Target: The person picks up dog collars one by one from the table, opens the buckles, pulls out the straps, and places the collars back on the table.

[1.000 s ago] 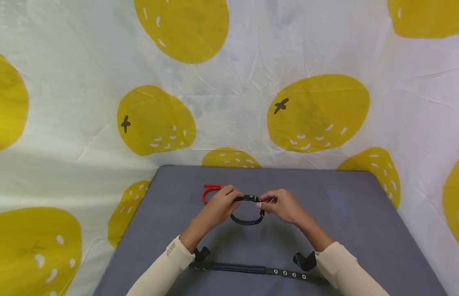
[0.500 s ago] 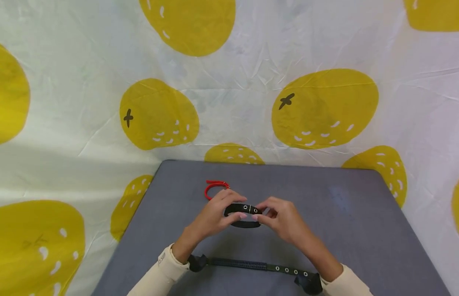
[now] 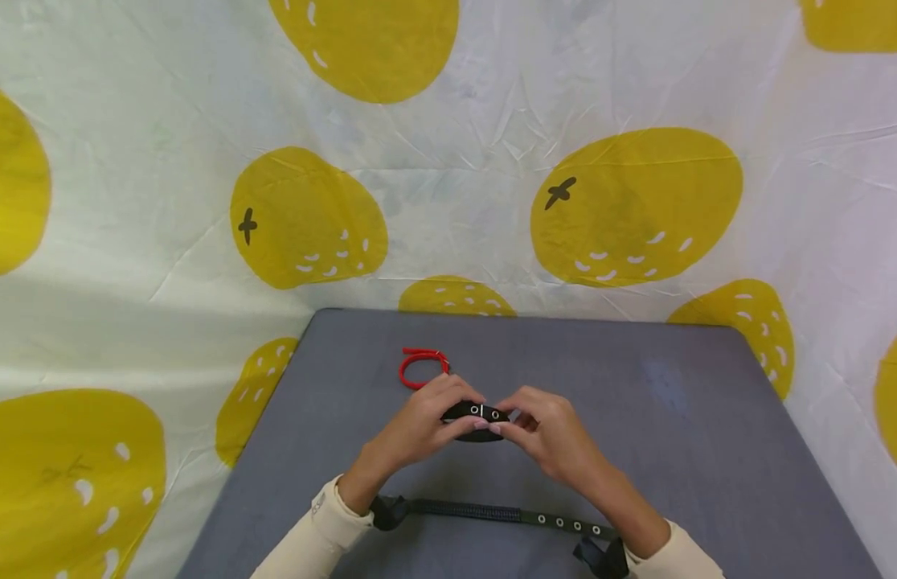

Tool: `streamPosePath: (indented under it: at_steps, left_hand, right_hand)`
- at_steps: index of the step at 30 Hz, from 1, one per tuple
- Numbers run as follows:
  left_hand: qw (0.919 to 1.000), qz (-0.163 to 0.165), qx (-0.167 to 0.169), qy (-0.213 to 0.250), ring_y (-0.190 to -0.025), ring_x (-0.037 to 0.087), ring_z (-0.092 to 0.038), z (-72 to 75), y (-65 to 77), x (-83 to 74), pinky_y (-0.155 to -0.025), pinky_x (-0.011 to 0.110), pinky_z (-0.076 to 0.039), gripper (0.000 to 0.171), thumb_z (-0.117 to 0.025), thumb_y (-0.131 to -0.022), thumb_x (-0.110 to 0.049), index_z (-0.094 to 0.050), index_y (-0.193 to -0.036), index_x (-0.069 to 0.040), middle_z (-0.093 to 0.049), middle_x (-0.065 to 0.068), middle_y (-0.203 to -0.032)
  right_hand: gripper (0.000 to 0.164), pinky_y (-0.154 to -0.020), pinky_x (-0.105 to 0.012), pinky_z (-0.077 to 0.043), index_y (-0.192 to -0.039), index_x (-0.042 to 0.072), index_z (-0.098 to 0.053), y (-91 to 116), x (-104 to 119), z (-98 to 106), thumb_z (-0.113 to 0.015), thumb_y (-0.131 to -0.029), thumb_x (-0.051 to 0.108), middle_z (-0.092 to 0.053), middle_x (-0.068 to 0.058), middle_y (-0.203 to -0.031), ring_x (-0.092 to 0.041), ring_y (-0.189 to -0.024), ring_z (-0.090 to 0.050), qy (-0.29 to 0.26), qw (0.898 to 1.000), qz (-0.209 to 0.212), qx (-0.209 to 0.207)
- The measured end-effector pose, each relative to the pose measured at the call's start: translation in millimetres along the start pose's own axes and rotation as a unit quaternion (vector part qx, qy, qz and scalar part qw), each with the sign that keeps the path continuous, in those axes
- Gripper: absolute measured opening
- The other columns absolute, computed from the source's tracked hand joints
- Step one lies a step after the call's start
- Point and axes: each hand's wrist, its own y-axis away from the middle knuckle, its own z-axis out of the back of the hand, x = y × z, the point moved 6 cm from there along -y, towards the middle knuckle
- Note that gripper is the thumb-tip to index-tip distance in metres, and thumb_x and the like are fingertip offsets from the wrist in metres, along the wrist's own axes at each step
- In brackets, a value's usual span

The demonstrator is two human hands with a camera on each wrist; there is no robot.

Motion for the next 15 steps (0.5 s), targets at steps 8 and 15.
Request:
streamPosePath:
  at_steps: [8, 15]
  left_hand:
    - [0.9995, 0.016, 0.018, 0.022, -0.088, 0.003, -0.050, -1.9, 3.3, 2.1, -0.075, 0.011, -0.041, 0.028, -0.058, -0.094, -0.032, -0.059, -0.117, -0.016, -0.059, -0.007, -0.105]
    - [0.9999, -0.003, 0.005, 0.010, -0.089, 0.003, -0.049, 2.9, 3.8, -0.9, -0.077, 0.010, -0.040, 0.027, -0.061, -0.093, -0.031, -0.062, -0.116, -0.017, -0.059, -0.008, -0.104]
  right_hand:
    - [0.020, -0.061, -0.023, -0.052, -0.100, 0.019, -0.066, 0.1, 1.7, -1.4, -0.073, -0.083, 0.012, -0.059, 0.011, -0.091, -0.002, -0.070, -0.061, -0.013, 1.000, -0.011, 0.011]
    - [0.023, -0.060, -0.025, -0.053, -0.098, 0.014, -0.065, -3.3, 18.6, 1.9, -0.072, -0.080, 0.001, -0.061, 0.003, -0.090, -0.007, -0.069, -0.062, -0.030, 1.000, 0.004, 0.001]
